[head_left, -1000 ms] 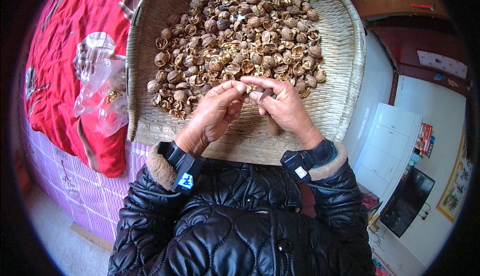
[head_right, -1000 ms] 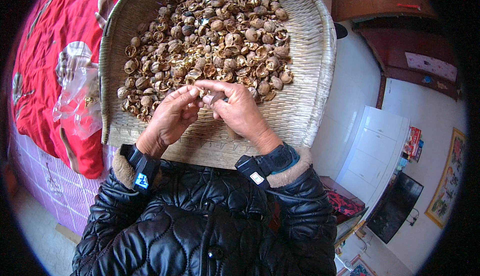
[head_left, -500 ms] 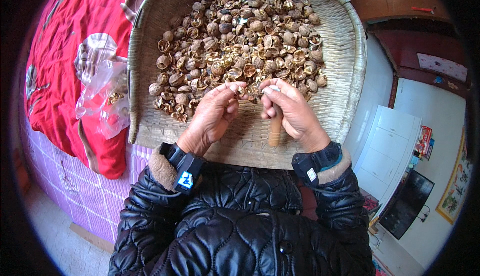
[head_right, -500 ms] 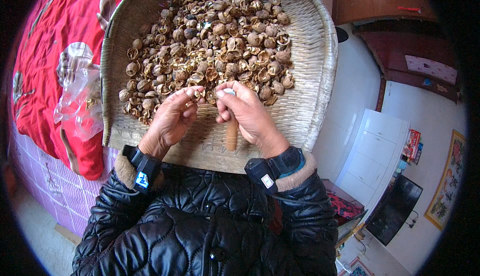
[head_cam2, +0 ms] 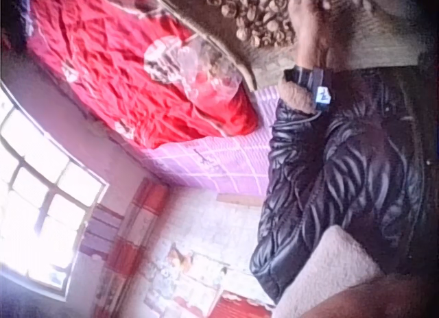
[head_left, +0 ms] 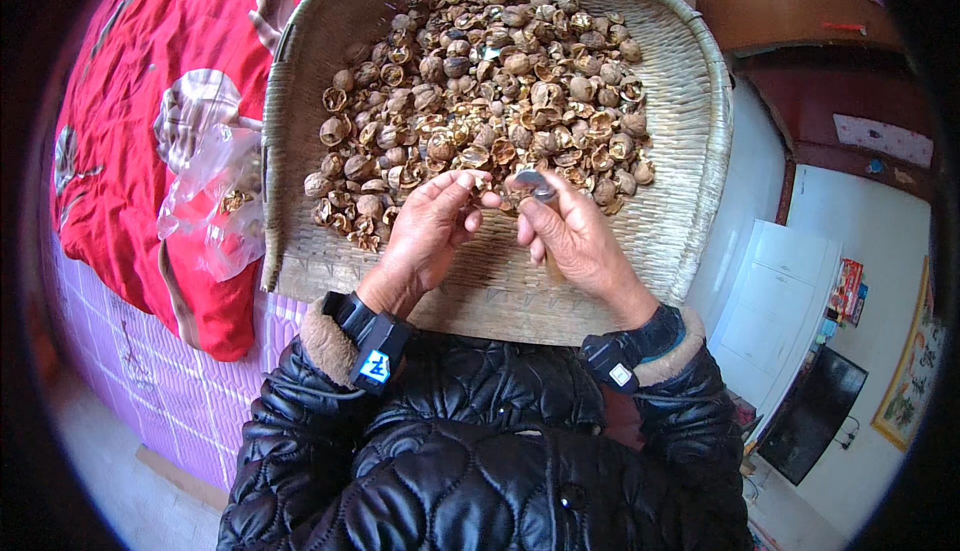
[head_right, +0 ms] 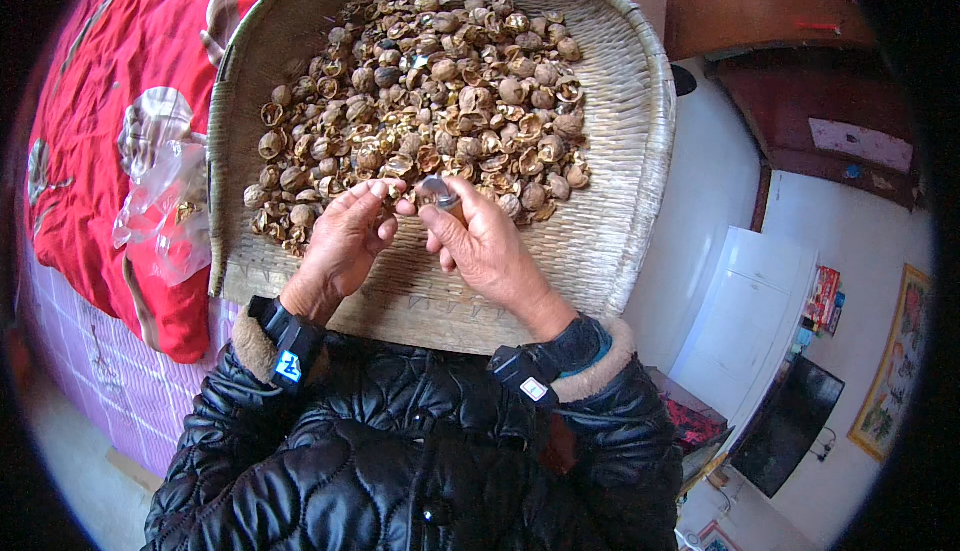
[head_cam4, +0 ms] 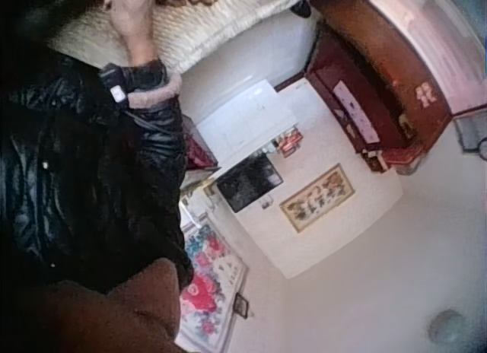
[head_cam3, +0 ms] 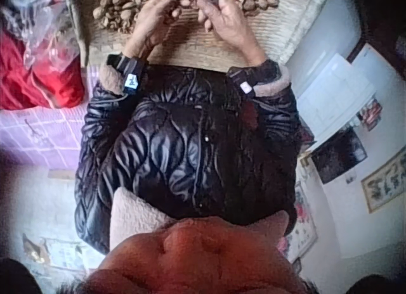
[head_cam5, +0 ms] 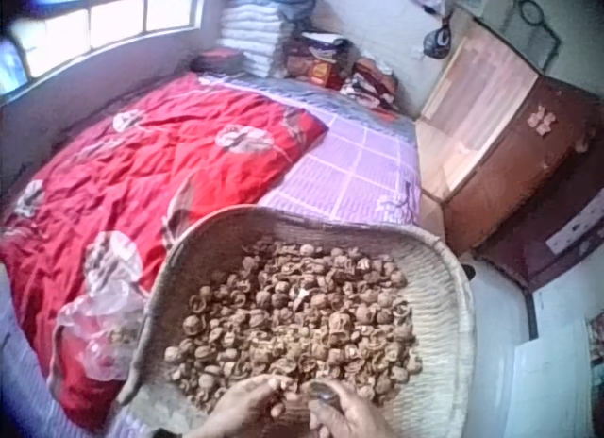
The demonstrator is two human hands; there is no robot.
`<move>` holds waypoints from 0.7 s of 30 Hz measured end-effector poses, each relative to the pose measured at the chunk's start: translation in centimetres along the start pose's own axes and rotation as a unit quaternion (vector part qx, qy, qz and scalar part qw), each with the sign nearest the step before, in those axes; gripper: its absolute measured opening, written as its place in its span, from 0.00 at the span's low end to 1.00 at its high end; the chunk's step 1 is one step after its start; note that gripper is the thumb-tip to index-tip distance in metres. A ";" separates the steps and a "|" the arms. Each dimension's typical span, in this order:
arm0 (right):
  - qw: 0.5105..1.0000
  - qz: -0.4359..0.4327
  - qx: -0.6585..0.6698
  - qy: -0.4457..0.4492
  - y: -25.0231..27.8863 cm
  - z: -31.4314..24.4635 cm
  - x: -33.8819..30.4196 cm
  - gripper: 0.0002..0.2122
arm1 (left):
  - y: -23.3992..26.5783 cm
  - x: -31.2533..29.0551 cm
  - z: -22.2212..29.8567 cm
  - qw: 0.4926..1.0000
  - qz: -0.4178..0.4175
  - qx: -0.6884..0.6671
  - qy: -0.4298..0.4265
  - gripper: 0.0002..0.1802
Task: The person cracks walnuts with a small hammer-like tool over a woven basket, removes the nutmeat, and places it into a plastic bag. The person repeatedly picks up whole walnuts, cracks them, and separates the shells from the kernels.
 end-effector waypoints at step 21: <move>0.933 0.092 -0.293 0.188 -1.1 -0.4 0.0 0.16 | -1.8 -1.8 -0.3 0.999 -0.021 0.000 -0.033 0.18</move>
Point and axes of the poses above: each hand's wrist, its own x-axis towards the middle knuckle, its own y-axis out of the back of the hand, z = x × y, the point moved 3 cm from there along x, towards the middle knuckle, and after that the axes turned 10 degrees about z, right-handed, at the moved point
